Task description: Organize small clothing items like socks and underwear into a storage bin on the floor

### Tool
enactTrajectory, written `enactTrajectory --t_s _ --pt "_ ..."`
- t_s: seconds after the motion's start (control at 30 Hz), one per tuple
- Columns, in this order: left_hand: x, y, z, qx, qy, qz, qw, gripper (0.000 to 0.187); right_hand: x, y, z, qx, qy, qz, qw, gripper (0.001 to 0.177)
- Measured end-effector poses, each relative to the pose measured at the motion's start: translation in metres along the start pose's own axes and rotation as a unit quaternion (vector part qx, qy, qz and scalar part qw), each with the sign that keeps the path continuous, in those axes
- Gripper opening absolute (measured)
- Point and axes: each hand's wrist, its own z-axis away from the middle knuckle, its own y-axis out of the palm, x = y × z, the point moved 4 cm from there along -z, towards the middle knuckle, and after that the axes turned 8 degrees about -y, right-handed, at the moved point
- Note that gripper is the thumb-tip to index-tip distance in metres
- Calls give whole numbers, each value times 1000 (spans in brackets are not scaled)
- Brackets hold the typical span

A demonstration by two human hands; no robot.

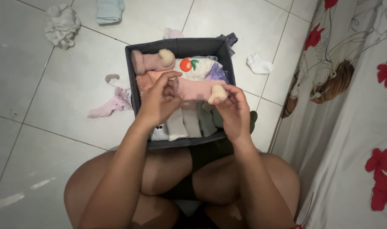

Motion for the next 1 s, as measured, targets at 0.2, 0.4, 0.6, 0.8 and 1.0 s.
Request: enactTrajectory --t_s 0.2,0.4,0.6,0.8,1.0 --pt "-13 -6 7 -48 0 -35 998 59 7 3 -1 76 -8 19 997 53" --pt "-39 -26 14 -156 88 -285 942 55 -2 16 10 229 11 15 973 86" --pt "-17 -52 8 -263 109 -339 897 31 0 24 15 264 4 41 964 83" --pt "-16 -41 11 -307 99 -498 805 38 -5 23 14 252 -3 61 966 74" --pt "-33 -27 18 -254 84 -538 799 48 -3 25 12 258 -24 75 963 59"
